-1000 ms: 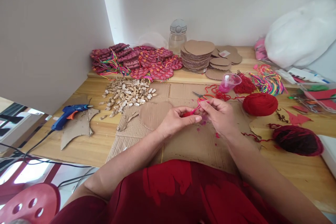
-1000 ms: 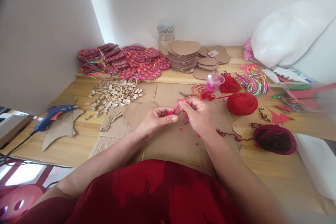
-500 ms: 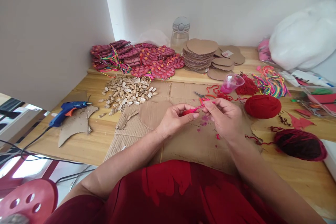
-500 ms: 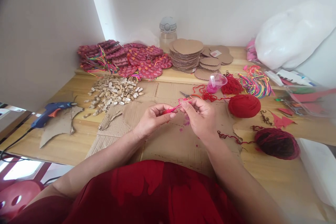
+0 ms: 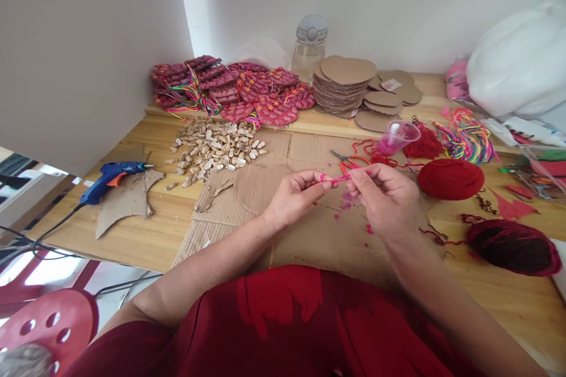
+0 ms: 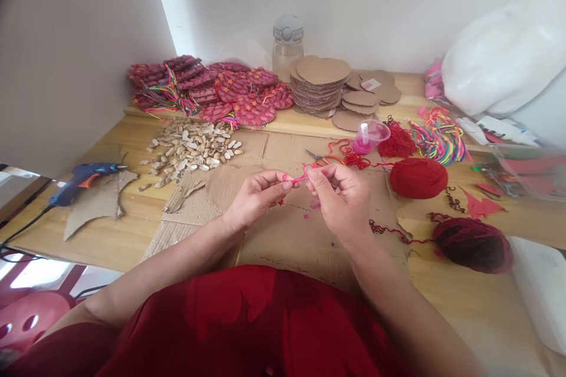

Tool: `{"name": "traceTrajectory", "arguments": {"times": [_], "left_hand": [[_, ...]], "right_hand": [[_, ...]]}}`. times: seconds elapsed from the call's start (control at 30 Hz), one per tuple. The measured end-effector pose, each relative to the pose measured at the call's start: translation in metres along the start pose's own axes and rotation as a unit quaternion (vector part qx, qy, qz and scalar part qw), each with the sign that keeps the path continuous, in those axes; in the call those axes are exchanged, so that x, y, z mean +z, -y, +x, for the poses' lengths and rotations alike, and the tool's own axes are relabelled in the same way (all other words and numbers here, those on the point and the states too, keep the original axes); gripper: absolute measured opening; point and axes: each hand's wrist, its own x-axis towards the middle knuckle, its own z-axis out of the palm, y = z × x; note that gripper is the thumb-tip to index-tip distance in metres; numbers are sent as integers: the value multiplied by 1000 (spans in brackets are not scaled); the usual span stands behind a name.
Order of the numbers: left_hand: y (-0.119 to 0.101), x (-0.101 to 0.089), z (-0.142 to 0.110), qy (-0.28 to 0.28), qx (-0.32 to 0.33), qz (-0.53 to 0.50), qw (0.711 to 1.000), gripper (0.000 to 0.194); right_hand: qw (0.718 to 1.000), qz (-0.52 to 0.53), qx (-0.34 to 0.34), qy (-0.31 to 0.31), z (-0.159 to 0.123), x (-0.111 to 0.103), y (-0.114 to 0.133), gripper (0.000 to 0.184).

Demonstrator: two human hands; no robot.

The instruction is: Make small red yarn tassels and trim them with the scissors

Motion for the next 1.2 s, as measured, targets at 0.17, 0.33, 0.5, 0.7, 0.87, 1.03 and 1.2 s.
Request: {"name": "traceTrajectory", "arguments": {"times": [0.17,0.33,0.5,0.7,0.87,1.03,1.2], "left_hand": [[0,1,-1,-29,22,22,999,32],[-2,1,-2,-37,49,25,998,33],[1,0,-1,-38,71,46,996,31],[6,0,0,-69,103,71,990,25],[5,-2,4,-61,85,42,994,29],[4,-2,4,-71,76,49,993,30],[3,0,3,-70,76,80,991,23]], "right_hand": [[990,-126,-66,-5,-15,7,15,20],[992,-115,-51,-6,-19,11,23,20],[1000,-15,23,-6,-16,5,10,22],[993,71,95,25,-23,7,-4,23],[982,121,142,43,-21,8,-7,27],[969,161,172,70,-19,5,-7,26],[936,217,210,182,-19,1,-1,27]]}}
